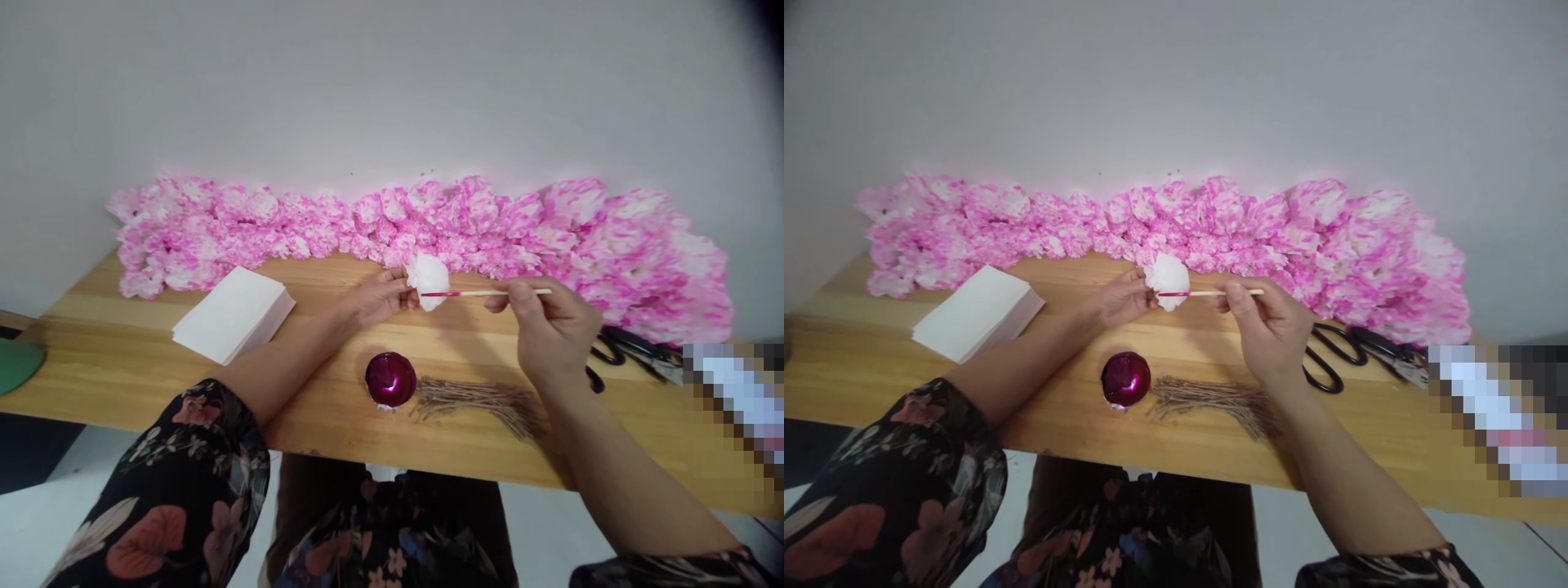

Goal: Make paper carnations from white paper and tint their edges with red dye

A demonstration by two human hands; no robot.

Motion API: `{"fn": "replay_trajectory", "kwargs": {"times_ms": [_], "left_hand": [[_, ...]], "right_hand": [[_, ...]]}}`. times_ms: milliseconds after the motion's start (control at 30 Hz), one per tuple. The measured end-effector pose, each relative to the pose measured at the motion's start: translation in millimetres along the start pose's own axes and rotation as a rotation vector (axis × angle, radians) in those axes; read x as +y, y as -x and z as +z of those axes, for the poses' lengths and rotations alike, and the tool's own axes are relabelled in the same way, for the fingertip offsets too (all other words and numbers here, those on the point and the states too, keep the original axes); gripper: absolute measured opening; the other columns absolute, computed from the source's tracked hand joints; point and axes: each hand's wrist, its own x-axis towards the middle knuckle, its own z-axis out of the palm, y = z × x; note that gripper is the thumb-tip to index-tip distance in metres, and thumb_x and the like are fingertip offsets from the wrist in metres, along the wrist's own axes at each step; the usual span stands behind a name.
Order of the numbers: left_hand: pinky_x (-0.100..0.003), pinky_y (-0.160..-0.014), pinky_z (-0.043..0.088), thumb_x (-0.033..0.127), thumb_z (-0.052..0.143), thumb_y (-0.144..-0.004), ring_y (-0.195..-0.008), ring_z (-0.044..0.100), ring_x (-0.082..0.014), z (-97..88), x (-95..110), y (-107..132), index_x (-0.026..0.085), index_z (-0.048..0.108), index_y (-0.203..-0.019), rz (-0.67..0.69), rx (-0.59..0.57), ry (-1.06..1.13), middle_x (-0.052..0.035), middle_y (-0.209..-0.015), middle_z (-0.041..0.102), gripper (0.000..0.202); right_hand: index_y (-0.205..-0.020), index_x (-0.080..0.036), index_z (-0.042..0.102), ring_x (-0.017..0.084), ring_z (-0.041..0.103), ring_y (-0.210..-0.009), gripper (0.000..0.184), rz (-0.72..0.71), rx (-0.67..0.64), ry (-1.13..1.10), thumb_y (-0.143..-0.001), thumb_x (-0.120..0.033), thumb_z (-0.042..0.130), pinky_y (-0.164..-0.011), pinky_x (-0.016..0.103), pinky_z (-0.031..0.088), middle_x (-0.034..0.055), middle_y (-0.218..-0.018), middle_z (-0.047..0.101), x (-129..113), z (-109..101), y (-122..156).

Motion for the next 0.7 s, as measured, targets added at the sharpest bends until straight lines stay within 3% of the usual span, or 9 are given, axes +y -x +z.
{"fn": "replay_trajectory", "kwargs": {"times_ms": [233,567,700], "left_hand": [[-0.023,-0.058,0.047,0.022,0.087,-0.066,-0.054,0.060,-0.0106,-0.2,0.4,0.8,0.012,0.063,-0.077,0.014,-0.019,0.018,-0.0012,-0.061,0.066,0.029],[-0.022,-0.058,0.047,0.019,0.085,-0.067,-0.053,0.060,-0.0101,0.5,0.7,0.7,0.013,0.062,-0.077,0.010,-0.011,0.011,-0.0006,-0.061,0.065,0.026],[-0.022,-0.056,0.046,0.023,0.088,-0.065,-0.054,0.061,-0.0107,-0.9,0.0,0.7,0.012,0.062,-0.079,0.020,-0.021,0.019,-0.0009,-0.062,0.066,0.031]], "right_hand": [[-0.084,-0.024,0.075,0.015,0.065,-0.060,0.018,-0.005,0.088,-0.092,-0.091,-0.037,0.066,-0.060,0.029,0.051,-0.0014,-0.066,0.069,7.5,-0.8,-1.8],[-0.084,-0.023,0.075,0.016,0.067,-0.060,0.019,0.026,0.010,0.034,-0.091,-0.038,0.066,-0.060,0.030,0.053,-0.0008,-0.064,0.070,4.1,-1.1,-1.0],[-0.084,-0.024,0.076,0.016,0.065,-0.059,0.017,-0.033,0.044,-0.104,-0.092,-0.035,0.065,-0.060,0.031,0.051,-0.0007,-0.063,0.068,1.7,-2.7,0.6]]}}
